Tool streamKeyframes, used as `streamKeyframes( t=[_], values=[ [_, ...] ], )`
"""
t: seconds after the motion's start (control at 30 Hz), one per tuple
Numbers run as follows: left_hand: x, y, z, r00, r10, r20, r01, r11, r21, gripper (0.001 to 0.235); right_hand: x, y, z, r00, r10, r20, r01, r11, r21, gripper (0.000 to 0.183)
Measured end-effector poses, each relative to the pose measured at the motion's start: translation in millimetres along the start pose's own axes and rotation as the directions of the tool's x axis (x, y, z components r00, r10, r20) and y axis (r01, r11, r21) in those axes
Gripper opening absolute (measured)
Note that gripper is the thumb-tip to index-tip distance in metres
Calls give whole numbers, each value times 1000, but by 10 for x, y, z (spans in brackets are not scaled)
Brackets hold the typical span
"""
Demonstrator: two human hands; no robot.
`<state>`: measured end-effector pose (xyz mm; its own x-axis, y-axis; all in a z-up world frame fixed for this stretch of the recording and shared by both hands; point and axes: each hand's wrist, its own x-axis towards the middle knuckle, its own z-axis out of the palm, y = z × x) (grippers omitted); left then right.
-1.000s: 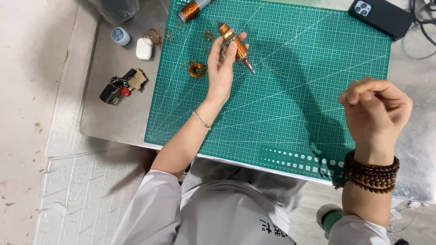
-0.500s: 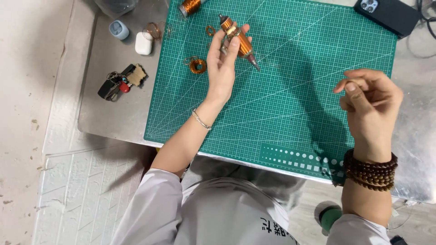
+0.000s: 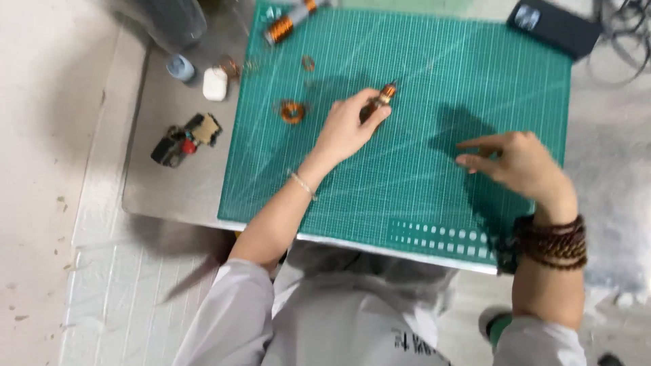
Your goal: Winding thin copper wire around a small cylindrical motor component on a green cutting mat.
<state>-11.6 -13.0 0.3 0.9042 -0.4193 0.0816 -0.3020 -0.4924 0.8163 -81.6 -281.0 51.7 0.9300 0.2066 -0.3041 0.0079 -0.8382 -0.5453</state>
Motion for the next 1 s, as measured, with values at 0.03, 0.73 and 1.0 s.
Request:
streamKeyframes(
  t=[0.03, 0.73, 1.0],
  values=[
    [-25, 0, 11, 1000, -20, 19, 20, 1000, -7, 34, -14, 78, 17, 1000, 15, 21, -15, 1000, 12, 29],
    [-523, -15, -224, 813, 543, 210, -581, 736, 347, 15, -288, 318, -185, 933, -311, -181, 281, 944, -172, 8],
    [-715, 65, -542, 854, 505, 125, -518, 804, 291, 18, -428, 762, -163, 927, -199, -317, 164, 977, -135, 9]
  ],
)
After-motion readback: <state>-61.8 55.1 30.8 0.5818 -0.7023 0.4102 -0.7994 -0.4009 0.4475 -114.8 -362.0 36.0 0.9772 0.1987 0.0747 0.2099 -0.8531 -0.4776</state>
